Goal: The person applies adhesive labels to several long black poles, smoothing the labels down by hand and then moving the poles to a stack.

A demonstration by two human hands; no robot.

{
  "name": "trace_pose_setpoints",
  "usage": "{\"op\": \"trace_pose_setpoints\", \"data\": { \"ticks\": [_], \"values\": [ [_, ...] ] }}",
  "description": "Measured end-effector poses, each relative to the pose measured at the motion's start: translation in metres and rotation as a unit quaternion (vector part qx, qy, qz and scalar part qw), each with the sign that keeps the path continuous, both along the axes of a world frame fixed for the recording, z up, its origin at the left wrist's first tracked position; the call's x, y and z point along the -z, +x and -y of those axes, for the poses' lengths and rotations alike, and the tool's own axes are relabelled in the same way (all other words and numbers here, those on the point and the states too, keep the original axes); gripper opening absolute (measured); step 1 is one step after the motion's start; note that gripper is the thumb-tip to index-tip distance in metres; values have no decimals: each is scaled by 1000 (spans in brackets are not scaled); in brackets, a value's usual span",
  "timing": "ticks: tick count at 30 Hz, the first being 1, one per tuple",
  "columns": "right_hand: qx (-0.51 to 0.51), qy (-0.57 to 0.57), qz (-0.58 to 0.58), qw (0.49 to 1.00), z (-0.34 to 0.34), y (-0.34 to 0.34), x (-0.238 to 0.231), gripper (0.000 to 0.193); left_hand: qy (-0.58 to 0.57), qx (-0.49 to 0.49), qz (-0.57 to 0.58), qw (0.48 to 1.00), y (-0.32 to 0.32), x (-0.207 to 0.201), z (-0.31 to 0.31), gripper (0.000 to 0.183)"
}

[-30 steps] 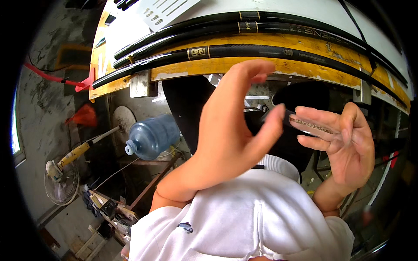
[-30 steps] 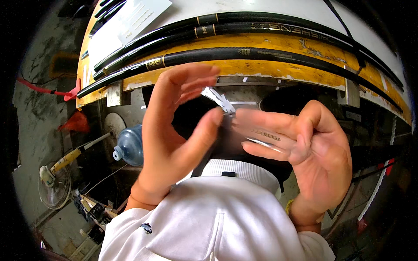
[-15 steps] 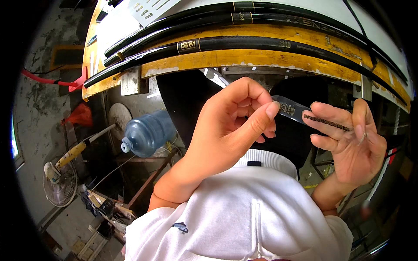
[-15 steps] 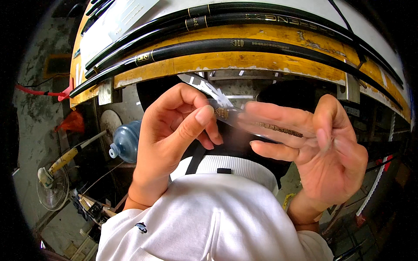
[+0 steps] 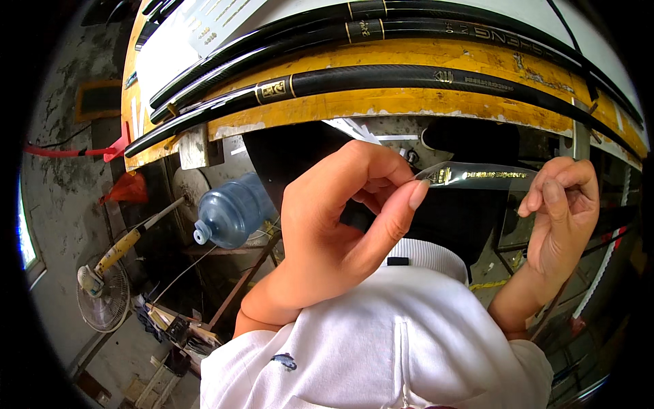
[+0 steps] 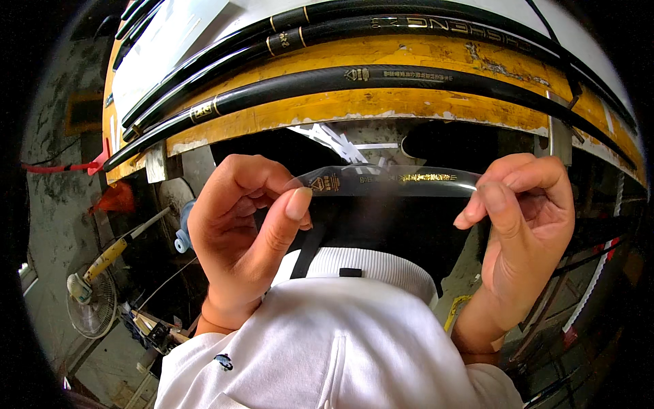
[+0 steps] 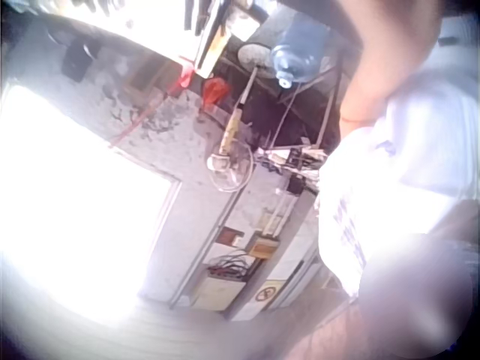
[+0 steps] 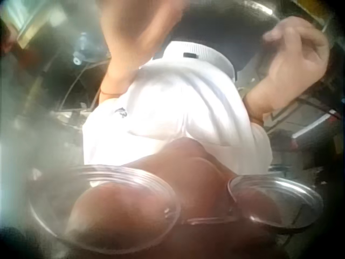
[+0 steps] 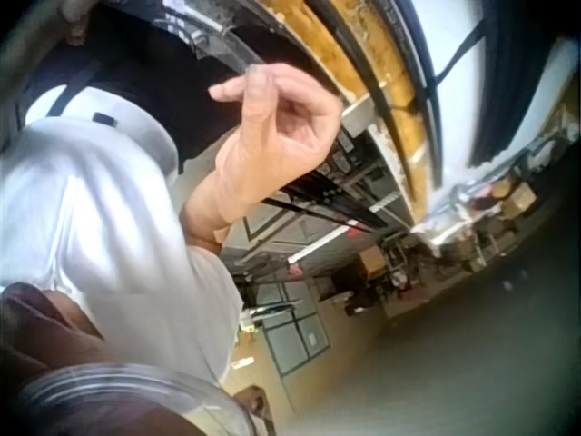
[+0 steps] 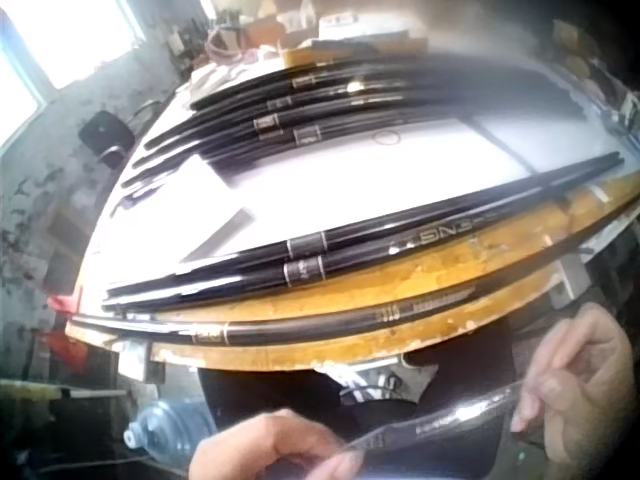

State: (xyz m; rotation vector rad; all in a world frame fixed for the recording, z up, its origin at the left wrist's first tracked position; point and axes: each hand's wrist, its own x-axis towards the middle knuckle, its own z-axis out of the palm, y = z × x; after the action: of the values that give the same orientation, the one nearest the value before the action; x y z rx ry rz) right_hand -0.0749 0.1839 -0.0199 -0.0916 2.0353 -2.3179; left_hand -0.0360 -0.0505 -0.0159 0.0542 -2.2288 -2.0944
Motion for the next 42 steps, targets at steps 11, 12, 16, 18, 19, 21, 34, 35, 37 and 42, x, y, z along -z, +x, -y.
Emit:
{"op": "trace_pose_setpoints", "data": {
  "ticks": [11, 12, 16, 18, 19, 21, 34, 35, 37, 42],
  "values": [
    [46, 70, -146, 986, 3, -33, 14, 16, -38, -10, 21, 999, -32, -1, -15, 14],
    [67, 108, -170, 977, 3, -36, 14, 18, -23, -17, 24, 999, -36, -3, -18, 14],
    [139, 207, -225, 942, 8, -46, 18, 23, -33, -36, 11, 999, -49, 4, -20, 14],
    [153, 210, -239, 935, 14, -51, 23, 24, -39, -49, 18, 998, -52, 7, -21, 14],
    [156, 203, -247, 935, 17, -54, 25, 25, -40, -51, 22, 998, -55, 8, -21, 14],
    [156, 227, -245, 930, 21, -55, 26, 26, -58, -50, 40, 996, -59, 8, -21, 14],
    [136, 283, -232, 921, 18, -62, 37, 29, -222, -87, 69, 969, -67, 5, -26, 15],
    [130, 282, -234, 922, 18, -62, 37, 29, -231, -88, 71, 966, -67, 5, -27, 14],
    [124, 290, -232, 920, 17, -62, 37, 29, -241, -87, 64, 964, -67, 6, -27, 14],
    [115, 300, -220, 921, 13, -60, 36, 29, -245, -86, 56, 964, -68, 7, -27, 15]
  ]
}}
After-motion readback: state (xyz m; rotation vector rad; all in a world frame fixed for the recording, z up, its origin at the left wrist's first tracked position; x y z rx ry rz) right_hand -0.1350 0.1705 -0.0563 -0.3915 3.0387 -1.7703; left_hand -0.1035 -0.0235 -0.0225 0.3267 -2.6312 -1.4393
